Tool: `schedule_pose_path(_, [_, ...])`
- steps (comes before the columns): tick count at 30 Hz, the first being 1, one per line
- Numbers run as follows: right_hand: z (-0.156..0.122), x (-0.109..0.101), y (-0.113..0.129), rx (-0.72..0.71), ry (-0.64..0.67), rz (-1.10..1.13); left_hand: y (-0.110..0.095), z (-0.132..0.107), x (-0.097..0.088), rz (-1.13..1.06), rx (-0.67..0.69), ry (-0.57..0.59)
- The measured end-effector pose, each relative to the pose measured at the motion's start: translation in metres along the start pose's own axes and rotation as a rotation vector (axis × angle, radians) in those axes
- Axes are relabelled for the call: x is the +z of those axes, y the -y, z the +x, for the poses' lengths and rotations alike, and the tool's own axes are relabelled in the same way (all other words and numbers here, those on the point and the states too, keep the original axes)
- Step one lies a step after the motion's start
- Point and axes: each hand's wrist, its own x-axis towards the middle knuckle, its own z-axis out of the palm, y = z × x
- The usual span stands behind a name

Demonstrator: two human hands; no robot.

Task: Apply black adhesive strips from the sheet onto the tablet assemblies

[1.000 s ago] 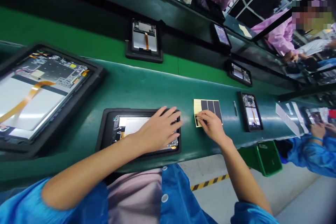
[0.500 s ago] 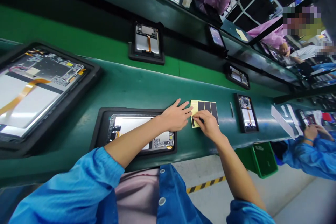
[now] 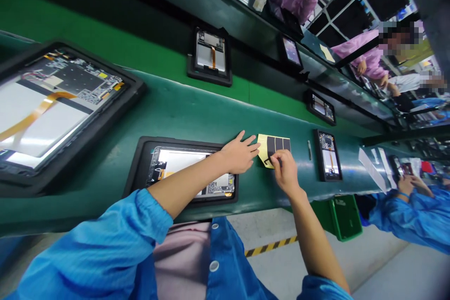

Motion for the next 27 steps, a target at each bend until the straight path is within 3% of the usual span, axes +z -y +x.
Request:
schedule_pose_path(6, [0.001,-0.052,0.028,-0.037,-0.227,-0.028,-0.001,0.001,-0.001,-0.038,0.010,-0.023])
schedule_pose_path(11, [0.020,-0.068,0.076,-0.114,-0.141,0.080,0.006,-0.013,-0.031,-0.076,-0.048,-0.099])
schedule_pose_path(14, [0.030,-0.057,0.111,-0.198,-0.016,0.197,0.024,-0.045,-0.053,-0.150,-0.155,-0.211])
schedule_pose_path(18, [0.037,-0.025,0.164,-0.320,0.220,0.370,0.054,-0.124,-0.064,-0.229,-0.312,-0.384])
schedule_pose_path(20, [0.039,-0.006,0.191,-0.392,0.321,0.452,0.061,-0.171,-0.059,-0.233,-0.400,-0.496])
schedule_pose_path(23, [0.043,0.024,0.221,-0.487,0.448,0.513,0.057,-0.230,-0.041,-0.233,-0.517,-0.629])
schedule_pose_path(27, [0.058,0.055,0.231,-0.454,0.572,0.504,0.031,-0.270,-0.010,-0.242,-0.561,-0.739])
